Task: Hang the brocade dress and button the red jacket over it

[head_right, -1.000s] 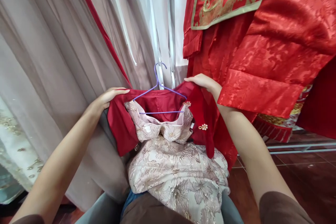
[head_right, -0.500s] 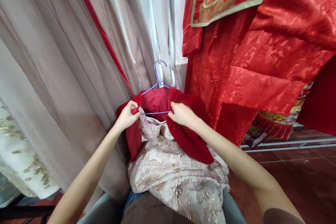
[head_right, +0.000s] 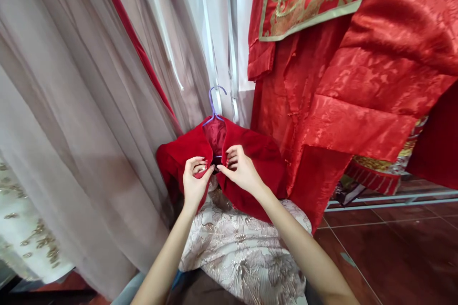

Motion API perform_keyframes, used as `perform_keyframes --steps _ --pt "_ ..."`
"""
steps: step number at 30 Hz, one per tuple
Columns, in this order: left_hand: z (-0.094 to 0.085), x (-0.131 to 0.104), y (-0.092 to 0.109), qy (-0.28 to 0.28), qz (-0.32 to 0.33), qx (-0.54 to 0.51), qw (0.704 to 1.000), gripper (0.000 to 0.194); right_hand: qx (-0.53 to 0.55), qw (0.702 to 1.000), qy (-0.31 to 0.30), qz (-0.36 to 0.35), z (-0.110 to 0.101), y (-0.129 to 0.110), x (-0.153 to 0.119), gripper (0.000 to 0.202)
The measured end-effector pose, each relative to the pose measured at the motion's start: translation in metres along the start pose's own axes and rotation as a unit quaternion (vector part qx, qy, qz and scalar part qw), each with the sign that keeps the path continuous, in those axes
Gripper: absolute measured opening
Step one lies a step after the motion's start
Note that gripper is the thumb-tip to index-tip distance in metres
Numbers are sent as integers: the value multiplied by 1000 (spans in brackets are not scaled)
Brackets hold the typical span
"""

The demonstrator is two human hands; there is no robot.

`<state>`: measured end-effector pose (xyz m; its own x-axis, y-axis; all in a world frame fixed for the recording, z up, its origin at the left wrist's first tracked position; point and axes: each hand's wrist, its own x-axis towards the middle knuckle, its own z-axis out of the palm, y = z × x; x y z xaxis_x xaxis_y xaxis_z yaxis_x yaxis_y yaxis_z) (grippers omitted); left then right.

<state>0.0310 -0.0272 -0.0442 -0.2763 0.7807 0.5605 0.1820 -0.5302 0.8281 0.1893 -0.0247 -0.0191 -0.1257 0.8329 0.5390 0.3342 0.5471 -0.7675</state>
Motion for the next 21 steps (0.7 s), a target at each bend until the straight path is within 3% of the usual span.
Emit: perform_keyframes --steps 3,9,15,21 --pt "14 -5 6 49 -14 -36 998 23 69 997 -28 -34 7 0 0 26" --pt "24 0 10 16 -5 -1 1000 33 150 987 -33 -39 15 7 -1 18" --pt "19 -16 5 64 -36 -21 997 23 76 994 49 -56 22 11 -8 14" --pt "12 -13 9 27 -55 -20 998 12 50 990 -24 -127 13 3 -4 17"
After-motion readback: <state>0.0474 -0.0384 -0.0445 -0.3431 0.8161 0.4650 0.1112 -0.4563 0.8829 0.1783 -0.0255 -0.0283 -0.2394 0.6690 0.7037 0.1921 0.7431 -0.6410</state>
